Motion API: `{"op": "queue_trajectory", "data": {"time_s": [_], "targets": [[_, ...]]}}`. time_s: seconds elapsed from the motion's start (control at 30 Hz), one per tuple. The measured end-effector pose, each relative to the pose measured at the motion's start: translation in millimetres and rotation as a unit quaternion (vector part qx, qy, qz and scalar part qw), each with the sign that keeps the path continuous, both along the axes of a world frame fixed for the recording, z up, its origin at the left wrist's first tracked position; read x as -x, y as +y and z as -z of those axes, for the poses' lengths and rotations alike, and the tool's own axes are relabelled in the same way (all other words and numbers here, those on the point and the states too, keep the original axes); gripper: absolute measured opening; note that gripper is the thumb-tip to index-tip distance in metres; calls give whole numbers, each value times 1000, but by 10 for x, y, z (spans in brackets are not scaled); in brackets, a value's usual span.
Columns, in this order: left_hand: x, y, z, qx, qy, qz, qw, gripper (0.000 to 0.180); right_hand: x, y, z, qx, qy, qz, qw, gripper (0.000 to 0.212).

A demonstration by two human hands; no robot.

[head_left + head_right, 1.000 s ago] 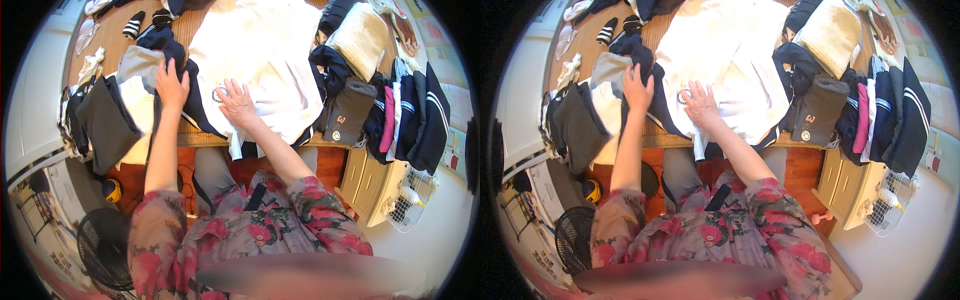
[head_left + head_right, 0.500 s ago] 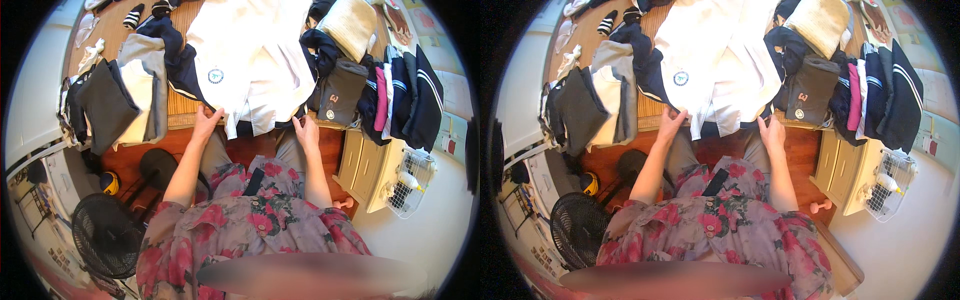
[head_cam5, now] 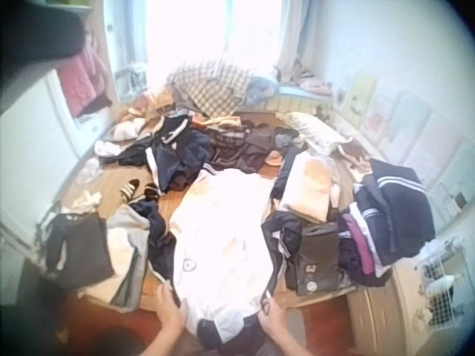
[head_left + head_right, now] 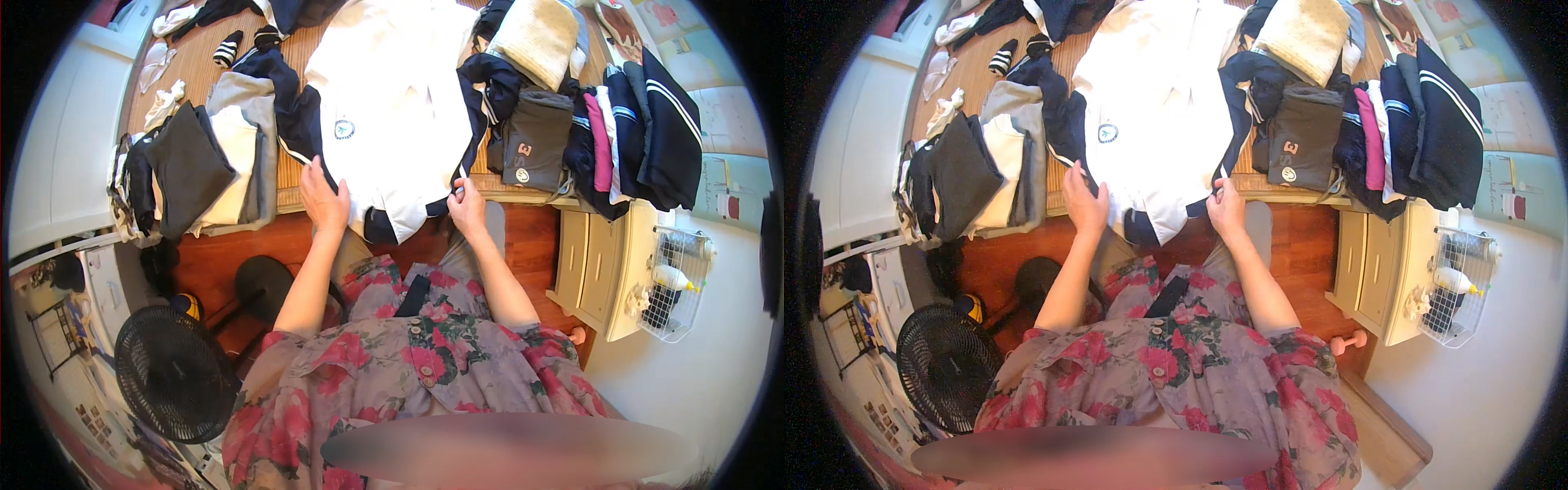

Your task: Folding various items of clothing on a bed mat.

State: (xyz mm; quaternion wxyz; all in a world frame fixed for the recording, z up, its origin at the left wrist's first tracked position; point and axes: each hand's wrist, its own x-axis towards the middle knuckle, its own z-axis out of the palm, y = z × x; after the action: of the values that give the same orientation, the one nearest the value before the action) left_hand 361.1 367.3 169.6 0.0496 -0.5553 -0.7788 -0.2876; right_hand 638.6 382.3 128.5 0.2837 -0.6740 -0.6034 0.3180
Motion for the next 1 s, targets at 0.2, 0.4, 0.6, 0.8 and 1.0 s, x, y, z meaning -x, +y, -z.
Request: {"op": "queue_trajectory", "data": {"time_s": [0.2, 0.4, 0.6, 0.8, 1.0], "targets": [[-585, 477, 258, 73, -131, 322, 935, 46, 60, -26, -7, 54, 115, 10, 992, 24], [-734, 523, 498, 342, -123, 245, 899, 27, -31, -24, 155, 46, 121, -13, 991, 23], [-375, 339, 566, 228, -232, 290, 900, 18, -59, 5, 241, 70, 179, -4, 981, 21], [-410, -15, -7, 112, -510, 130, 843, 8, -202, 115, 252, 98, 237, 44, 965, 11], [-301, -332, 180, 215, -306, 59, 926, 28, -330, 575, 212, 56, 176, 56, 981, 29]]}}
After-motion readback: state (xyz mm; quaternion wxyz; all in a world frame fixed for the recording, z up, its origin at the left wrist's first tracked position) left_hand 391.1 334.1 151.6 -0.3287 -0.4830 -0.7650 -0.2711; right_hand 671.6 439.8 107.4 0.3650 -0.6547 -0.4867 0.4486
